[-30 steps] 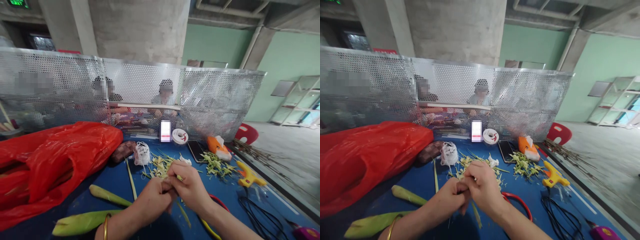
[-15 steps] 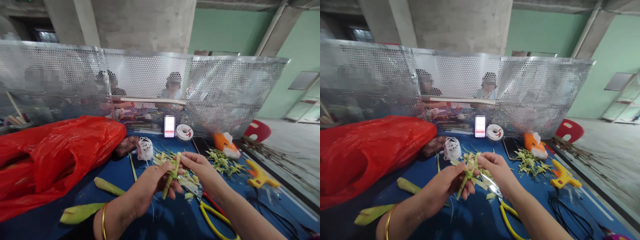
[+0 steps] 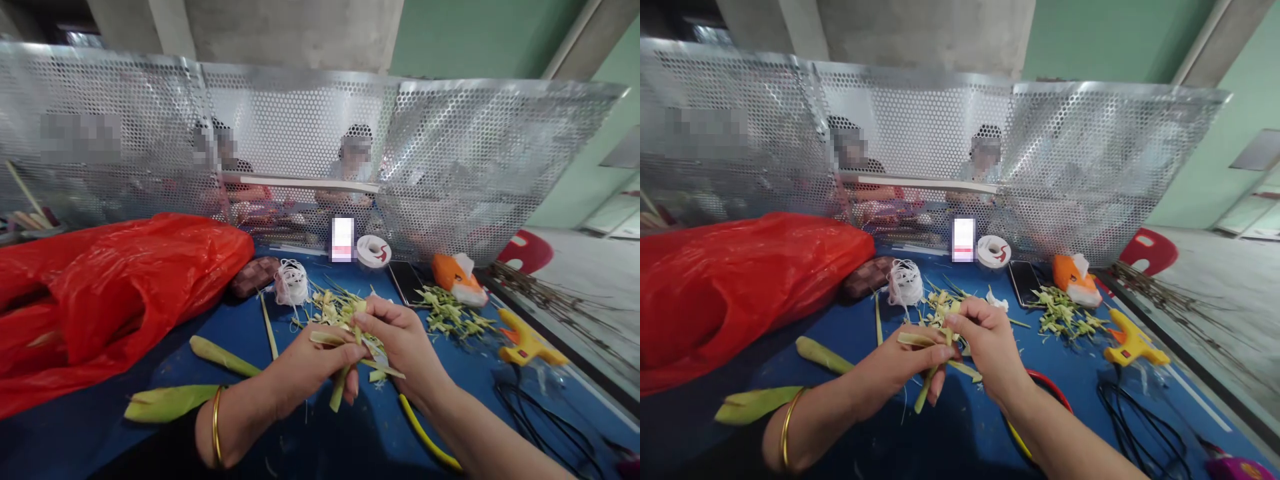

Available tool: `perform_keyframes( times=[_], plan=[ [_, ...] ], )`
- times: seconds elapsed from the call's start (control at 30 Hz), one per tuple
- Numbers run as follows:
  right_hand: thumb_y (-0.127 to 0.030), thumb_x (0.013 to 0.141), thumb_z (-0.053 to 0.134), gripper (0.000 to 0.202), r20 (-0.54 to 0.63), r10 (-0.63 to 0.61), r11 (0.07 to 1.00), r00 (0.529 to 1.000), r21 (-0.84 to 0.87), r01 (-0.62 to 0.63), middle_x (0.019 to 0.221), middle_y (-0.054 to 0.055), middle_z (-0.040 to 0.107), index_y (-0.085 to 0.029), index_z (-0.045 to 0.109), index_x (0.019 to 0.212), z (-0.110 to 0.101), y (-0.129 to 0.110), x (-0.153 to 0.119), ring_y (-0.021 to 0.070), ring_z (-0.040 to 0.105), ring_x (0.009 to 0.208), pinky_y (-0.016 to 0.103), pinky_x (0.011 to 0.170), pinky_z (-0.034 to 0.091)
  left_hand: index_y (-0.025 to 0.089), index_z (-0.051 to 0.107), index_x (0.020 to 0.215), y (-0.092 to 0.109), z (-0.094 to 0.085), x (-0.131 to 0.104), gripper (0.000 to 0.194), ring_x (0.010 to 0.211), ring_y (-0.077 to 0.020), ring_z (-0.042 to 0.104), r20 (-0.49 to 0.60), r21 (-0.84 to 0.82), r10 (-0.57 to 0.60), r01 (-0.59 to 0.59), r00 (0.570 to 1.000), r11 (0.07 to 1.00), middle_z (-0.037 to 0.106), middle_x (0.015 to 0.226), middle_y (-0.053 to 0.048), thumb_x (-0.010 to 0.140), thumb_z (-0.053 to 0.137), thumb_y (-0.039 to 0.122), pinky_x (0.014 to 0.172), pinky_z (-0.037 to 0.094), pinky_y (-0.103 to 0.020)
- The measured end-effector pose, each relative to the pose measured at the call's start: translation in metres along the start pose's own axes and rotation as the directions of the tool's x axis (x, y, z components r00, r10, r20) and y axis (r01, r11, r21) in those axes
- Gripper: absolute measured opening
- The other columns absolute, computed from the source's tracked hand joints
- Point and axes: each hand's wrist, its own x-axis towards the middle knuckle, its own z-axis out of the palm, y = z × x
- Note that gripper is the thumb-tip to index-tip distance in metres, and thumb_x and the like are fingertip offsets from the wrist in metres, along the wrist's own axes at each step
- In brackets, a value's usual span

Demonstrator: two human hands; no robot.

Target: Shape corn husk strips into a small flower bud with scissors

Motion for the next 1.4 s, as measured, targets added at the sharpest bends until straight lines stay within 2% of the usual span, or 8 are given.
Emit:
perform_keyframes(
  times=[0.23, 0.33, 0.5, 0.67, 0.8, 1.0, 1.2, 1.4],
  plan=[
    [-0.032, 0.069, 0.072, 0.027, 0.009, 0.076, 0.995, 0.997, 0.069, -0.077, 0.055, -0.003, 0.048, -0.018, 0.056, 0.053, 0.005, 0.005, -0.002, 0.0103, 0.038, 0.051, 0.024, 0.048, 0.030, 0.014, 0.061, 0.063, -0.005, 0.006, -0.001, 0.026, 0.046, -0.0087, 0.051, -0.011, 0.041, -0.027, 0.027, 1.000, 0.999, 0.062, 0.049, -0.001, 0.083, 0.058, 0.032, 0.054, 0.038, -0.022],
    [-0.036, 0.076, 0.068, 0.024, 0.017, 0.012, 1.000, 1.000, -0.006, -0.012, 0.062, -0.002, 0.053, -0.018, 0.062, 0.062, -0.001, 0.002, 0.002, 0.0120, 0.045, 0.057, 0.025, 0.054, 0.036, 0.012, 0.068, 0.078, -0.004, 0.006, 0.000, 0.027, 0.055, -0.0117, 0.058, -0.096, -0.098, -0.017, 0.008, 0.995, 0.995, 0.067, 0.057, -0.003, 0.082, 0.061, 0.038, 0.062, 0.043, -0.024],
    [-0.042, 0.084, 0.059, 0.023, -0.116, -0.115, 0.967, 0.987, -0.242, 0.084, 0.077, 0.001, 0.064, -0.020, 0.066, 0.084, -0.013, -0.002, 0.009, 0.0177, 0.055, 0.075, 0.027, 0.069, 0.042, 0.013, 0.068, 0.105, 0.008, -0.006, 0.000, 0.038, 0.078, -0.0181, 0.068, -0.288, -0.291, 0.008, -0.095, 0.958, 0.952, 0.075, 0.077, -0.007, 0.079, 0.068, 0.040, 0.077, 0.047, -0.029],
    [-0.040, 0.086, 0.056, 0.032, 0.164, -0.083, 0.928, 0.983, -0.346, 0.136, 0.069, 0.002, 0.063, -0.018, 0.062, 0.064, -0.002, -0.008, 0.000, 0.0190, 0.058, 0.073, 0.028, 0.071, 0.044, 0.017, 0.069, 0.108, 0.019, -0.014, -0.003, 0.038, 0.097, -0.0205, 0.065, -0.340, -0.277, 0.155, -0.256, 0.928, 0.926, 0.075, 0.097, -0.007, 0.071, 0.074, 0.019, 0.089, 0.045, -0.031],
    [-0.037, 0.083, 0.060, 0.022, 0.204, -0.124, 0.943, 0.971, -0.280, 0.179, 0.088, 0.005, 0.070, -0.020, 0.071, 0.075, 0.009, -0.011, -0.010, 0.0237, 0.063, 0.092, 0.031, 0.084, 0.047, 0.016, 0.070, 0.106, 0.024, -0.010, -0.005, 0.037, 0.098, -0.0203, 0.063, -0.357, -0.257, 0.159, -0.261, 0.920, 0.930, 0.074, 0.095, -0.006, 0.070, 0.074, 0.017, 0.089, 0.044, -0.030],
    [-0.040, 0.078, 0.065, 0.023, 0.085, -0.131, 0.949, 0.988, -0.278, 0.150, 0.089, 0.009, 0.073, -0.019, 0.075, 0.080, 0.015, 0.008, -0.014, 0.0270, 0.065, 0.088, 0.037, 0.083, 0.051, 0.016, 0.073, 0.103, 0.025, -0.004, -0.007, 0.031, 0.099, -0.0222, 0.063, -0.355, -0.222, 0.122, -0.210, 0.927, 0.952, 0.075, 0.099, -0.007, 0.072, 0.071, 0.020, 0.088, 0.045, -0.031],
    [-0.032, 0.078, 0.067, 0.013, -0.006, -0.329, 0.908, 0.944, -0.276, 0.315, 0.101, 0.009, 0.073, -0.023, 0.077, 0.079, 0.018, 0.025, -0.019, 0.0279, 0.062, 0.107, 0.035, 0.090, 0.052, 0.016, 0.075, 0.099, 0.019, -0.006, -0.008, 0.030, 0.091, -0.0207, 0.066, -0.381, -0.276, 0.099, -0.215, 0.919, 0.937, 0.076, 0.092, -0.006, 0.070, 0.072, 0.020, 0.082, 0.047, -0.029],
    [-0.023, 0.086, 0.059, 0.017, 0.176, -0.420, 0.834, 0.890, -0.312, 0.455, 0.083, 0.006, 0.070, -0.024, 0.074, 0.077, 0.019, 0.013, -0.022, 0.0217, 0.067, 0.087, 0.025, 0.070, 0.056, 0.014, 0.072, 0.102, 0.021, -0.002, -0.008, 0.034, 0.068, -0.0176, 0.067, -0.357, -0.394, 0.089, -0.236, 0.930, 0.888, 0.074, 0.069, -0.005, 0.068, 0.072, 0.019, 0.067, 0.050, -0.027]
  ],
)
